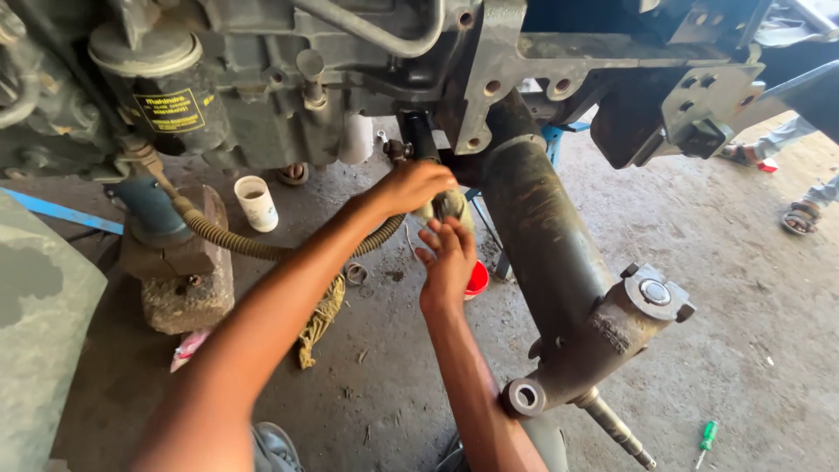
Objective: The recorder is repairing or cleaning mechanical parts of a large vehicle, using a cloth to wipe components and manipulating tools.
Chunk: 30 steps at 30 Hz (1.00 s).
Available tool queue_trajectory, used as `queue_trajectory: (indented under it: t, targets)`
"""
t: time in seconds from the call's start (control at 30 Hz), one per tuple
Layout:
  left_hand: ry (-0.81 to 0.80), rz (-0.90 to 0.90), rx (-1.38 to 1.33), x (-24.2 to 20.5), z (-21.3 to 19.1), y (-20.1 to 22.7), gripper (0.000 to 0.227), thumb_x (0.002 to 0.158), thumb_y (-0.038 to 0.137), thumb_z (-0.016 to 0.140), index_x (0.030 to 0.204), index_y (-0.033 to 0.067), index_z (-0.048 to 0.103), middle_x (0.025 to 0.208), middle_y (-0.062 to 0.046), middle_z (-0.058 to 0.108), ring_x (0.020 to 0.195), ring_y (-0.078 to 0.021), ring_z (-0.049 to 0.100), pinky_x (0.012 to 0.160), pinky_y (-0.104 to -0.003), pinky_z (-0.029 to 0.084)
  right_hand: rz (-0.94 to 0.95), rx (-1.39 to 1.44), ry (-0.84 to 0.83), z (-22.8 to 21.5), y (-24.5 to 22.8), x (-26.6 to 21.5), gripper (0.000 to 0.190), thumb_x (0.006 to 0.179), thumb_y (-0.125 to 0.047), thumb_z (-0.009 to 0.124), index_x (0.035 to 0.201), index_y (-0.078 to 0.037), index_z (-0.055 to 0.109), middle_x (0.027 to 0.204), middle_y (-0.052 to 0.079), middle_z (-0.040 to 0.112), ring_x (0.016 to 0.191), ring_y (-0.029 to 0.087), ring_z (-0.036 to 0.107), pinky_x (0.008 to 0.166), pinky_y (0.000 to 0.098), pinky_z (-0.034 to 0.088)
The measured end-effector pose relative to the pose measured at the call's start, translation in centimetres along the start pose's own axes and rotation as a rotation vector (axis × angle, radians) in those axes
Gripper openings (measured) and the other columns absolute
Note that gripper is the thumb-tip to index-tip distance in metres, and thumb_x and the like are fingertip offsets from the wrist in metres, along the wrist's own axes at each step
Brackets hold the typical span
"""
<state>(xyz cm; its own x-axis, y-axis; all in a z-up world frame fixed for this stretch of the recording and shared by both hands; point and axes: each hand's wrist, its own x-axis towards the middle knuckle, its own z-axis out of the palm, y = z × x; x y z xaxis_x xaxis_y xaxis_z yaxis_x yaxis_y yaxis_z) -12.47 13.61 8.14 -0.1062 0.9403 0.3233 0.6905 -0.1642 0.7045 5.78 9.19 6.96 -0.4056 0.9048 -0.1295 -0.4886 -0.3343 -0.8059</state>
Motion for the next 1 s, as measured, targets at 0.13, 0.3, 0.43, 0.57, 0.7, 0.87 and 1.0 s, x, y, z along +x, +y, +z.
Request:
queue_trajectory:
  t: [0.13, 0.3, 0.43, 0.57, 0.7, 0.87, 1.0]
  targets:
    - [-0.149, -0.056, -0.457, -5.6, -2.7, 5.0, 0.043, 0.110, 0.033, 0.045, 0.115, 0.0063, 0.077, 0.105, -0.009, 0.079, 0.094, -0.0145, 0.071, 0.090, -0.029, 0.054, 0.158, 0.157, 0.047, 1.7, -2.1, -1.1, 0.024, 0.104, -0.031, 0.054, 0.115, -0.012, 0.060, 0.101, 0.004, 0.070, 0.085, 0.016, 0.067, 0.067, 0.0315, 0.052]
    - [-0.054, -0.129, -0.255, -7.7, -3.3, 6.9, 0.028, 0.096, 0.023, 0.063, 0.116, 0.0044, 0.068, 0.107, -0.009, 0.073, 0.096, -0.0151, 0.068, 0.084, -0.034, 0.054, -0.068, 0.215, -0.088, -0.8, 2.1, 2.6, 0.018, 0.102, -0.013, 0.059, 0.117, -0.004, 0.064, 0.103, 0.006, 0.072, 0.090, 0.016, 0.069, 0.076, 0.0305, 0.056]
    - [-0.061, -0.280, -0.174, -5.7, -3.5, 3.7, 0.017, 0.088, 0.017, 0.073, 0.097, 0.0033, 0.074, 0.096, -0.008, 0.075, 0.087, -0.0177, 0.071, 0.078, -0.036, 0.059, -0.223, 0.144, -0.047, -0.8, 1.3, 2.5, 0.015, 0.100, -0.009, 0.064, 0.113, -0.002, 0.067, 0.105, 0.006, 0.072, 0.093, 0.013, 0.069, 0.079, 0.0276, 0.057]
    - [0.233, -0.231, -0.082, -4.8, -5.6, 3.6, 0.012, 0.089, 0.012, 0.072, 0.098, 0.0045, 0.073, 0.093, -0.008, 0.075, 0.089, -0.0213, 0.071, 0.081, -0.038, 0.057, -0.179, 0.072, 0.079, -1.9, 2.2, 3.6, 0.016, 0.102, -0.012, 0.073, 0.107, -0.007, 0.059, 0.098, 0.002, 0.063, 0.079, 0.012, 0.055, 0.062, 0.0287, 0.046]
    - [0.578, -0.042, 0.646, -2.4, -6.0, 3.3, 0.016, 0.094, 0.007, 0.067, 0.109, 0.0048, 0.071, 0.099, -0.015, 0.074, 0.094, -0.0324, 0.071, 0.080, -0.045, 0.055, -0.152, 0.049, 0.092, 0.2, -0.1, 1.7, 0.014, 0.096, -0.015, 0.069, 0.107, -0.011, 0.061, 0.099, 0.002, 0.067, 0.082, 0.012, 0.063, 0.062, 0.0285, 0.049]
    - [0.460, -0.262, 0.638, 1.3, -2.8, -1.5, 0.043, 0.092, 0.010, 0.061, 0.135, 0.0039, 0.063, 0.114, -0.020, 0.072, 0.103, -0.0353, 0.071, 0.086, -0.047, 0.058, -0.108, 0.056, 0.029, 0.1, -0.1, 1.8, 0.013, 0.095, -0.012, 0.065, 0.107, -0.010, 0.062, 0.104, 0.006, 0.072, 0.086, 0.014, 0.068, 0.064, 0.0290, 0.051]
    - [0.332, -0.283, 0.742, 3.5, -0.9, -4.0, 0.056, 0.082, 0.024, 0.063, 0.135, 0.0075, 0.055, 0.126, -0.025, 0.063, 0.113, -0.0470, 0.061, 0.085, -0.062, 0.051, -0.068, 0.043, 0.004, 0.5, -0.2, 1.3, 0.009, 0.097, -0.011, 0.062, 0.106, -0.009, 0.062, 0.106, 0.005, 0.073, 0.087, 0.014, 0.067, 0.067, 0.0285, 0.051]
